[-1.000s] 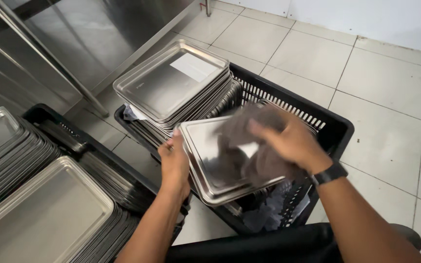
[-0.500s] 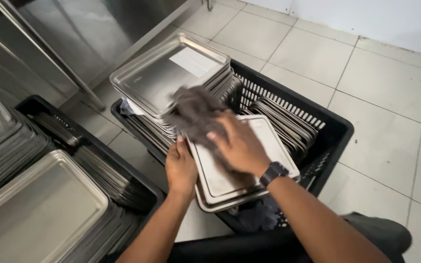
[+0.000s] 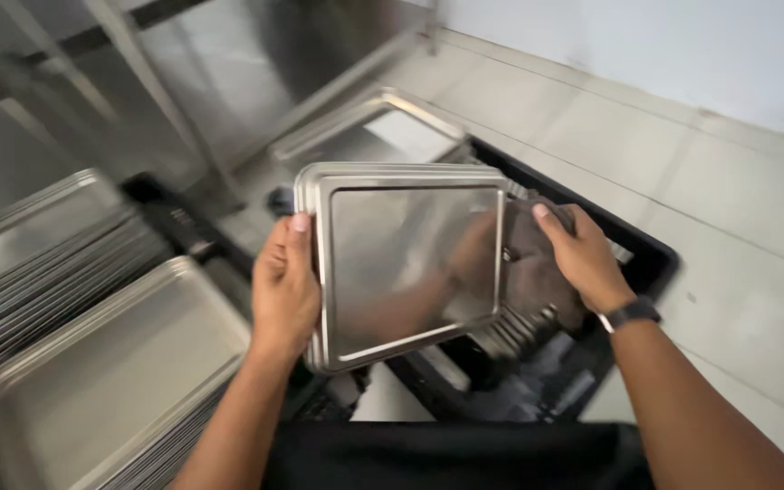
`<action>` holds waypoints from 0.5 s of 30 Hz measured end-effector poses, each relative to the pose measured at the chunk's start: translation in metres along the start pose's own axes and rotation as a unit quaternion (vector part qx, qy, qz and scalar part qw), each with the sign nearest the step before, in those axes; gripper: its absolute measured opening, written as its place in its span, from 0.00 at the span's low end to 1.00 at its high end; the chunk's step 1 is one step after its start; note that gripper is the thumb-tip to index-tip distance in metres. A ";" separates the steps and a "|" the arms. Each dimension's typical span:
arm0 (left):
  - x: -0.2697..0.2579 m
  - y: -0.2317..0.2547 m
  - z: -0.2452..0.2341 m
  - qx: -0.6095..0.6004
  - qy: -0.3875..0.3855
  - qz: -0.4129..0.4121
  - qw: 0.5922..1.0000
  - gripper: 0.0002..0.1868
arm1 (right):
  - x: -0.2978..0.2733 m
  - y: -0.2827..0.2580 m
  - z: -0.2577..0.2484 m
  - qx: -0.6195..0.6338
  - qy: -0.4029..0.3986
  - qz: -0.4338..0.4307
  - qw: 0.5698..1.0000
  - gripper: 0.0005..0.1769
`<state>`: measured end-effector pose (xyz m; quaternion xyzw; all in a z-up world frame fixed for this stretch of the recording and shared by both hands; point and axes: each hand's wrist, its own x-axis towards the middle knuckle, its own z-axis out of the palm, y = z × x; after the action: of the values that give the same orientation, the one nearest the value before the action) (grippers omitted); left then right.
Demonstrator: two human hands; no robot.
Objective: The person wipes multiple stainless steel trays with a cloth, one at a time, then stacks them in a black plastic basket. The person occasionally removes small white paper pieces from the trays before wiping. The process repeats for many trays throughout the clip.
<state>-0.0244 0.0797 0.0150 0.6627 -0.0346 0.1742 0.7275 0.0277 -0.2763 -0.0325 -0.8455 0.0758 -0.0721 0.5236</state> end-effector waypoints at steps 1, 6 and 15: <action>-0.001 0.005 -0.020 -0.009 0.020 -0.004 1.000 0.20 | -0.007 -0.022 0.008 0.080 -0.051 -0.026 0.995 0.28; -0.026 0.036 -0.163 0.112 0.055 0.086 0.988 0.08 | -0.048 -0.111 0.083 0.136 -0.175 -0.109 0.969 0.29; -0.129 0.116 -0.342 0.270 -0.052 0.022 0.961 0.15 | -0.107 -0.179 0.221 0.119 -0.286 -0.175 0.935 0.39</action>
<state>-0.2421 0.3934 0.0484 0.8417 -0.0386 0.1585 0.5147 -0.0234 0.0172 0.0258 -0.7616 -0.2352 0.0733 0.5994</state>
